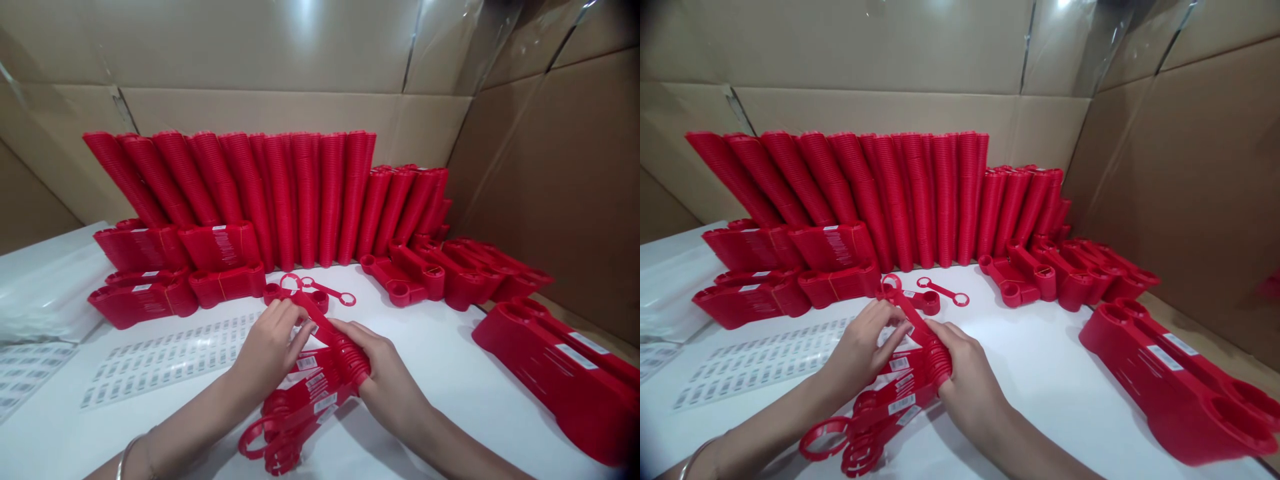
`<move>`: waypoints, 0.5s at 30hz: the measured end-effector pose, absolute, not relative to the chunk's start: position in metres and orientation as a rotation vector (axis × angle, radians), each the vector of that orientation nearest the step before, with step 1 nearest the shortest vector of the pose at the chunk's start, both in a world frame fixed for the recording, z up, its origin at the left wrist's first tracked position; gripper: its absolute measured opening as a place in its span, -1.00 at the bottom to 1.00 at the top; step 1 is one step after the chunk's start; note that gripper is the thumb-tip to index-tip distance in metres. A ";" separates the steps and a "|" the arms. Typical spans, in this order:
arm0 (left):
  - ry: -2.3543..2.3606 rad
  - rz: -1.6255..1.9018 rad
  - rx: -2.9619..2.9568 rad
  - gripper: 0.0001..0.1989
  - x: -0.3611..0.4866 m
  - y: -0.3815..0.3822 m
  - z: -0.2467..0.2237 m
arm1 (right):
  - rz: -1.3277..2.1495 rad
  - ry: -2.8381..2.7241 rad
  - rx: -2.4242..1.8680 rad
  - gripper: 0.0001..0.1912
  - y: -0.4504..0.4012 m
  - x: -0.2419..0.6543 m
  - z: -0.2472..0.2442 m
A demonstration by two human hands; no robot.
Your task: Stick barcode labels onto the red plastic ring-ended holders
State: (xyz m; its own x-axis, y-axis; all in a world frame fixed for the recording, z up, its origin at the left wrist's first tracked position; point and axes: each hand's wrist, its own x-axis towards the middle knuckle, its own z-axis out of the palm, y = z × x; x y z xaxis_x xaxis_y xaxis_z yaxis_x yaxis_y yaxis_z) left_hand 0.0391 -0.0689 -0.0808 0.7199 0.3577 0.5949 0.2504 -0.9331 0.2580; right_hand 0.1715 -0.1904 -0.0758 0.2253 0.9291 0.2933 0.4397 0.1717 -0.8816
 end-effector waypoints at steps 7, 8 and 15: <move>0.549 0.923 2.486 -0.90 0.038 -0.077 -0.075 | 0.540 -1.363 -1.484 -0.33 -0.189 0.176 -0.077; 0.574 0.892 2.442 -0.89 0.038 -0.078 -0.073 | 0.535 -1.362 -1.489 -0.33 -0.189 0.176 -0.078; 0.715 0.694 2.137 -0.84 0.037 -0.084 -0.064 | 0.519 -1.339 -1.541 -0.37 -0.187 0.176 -0.079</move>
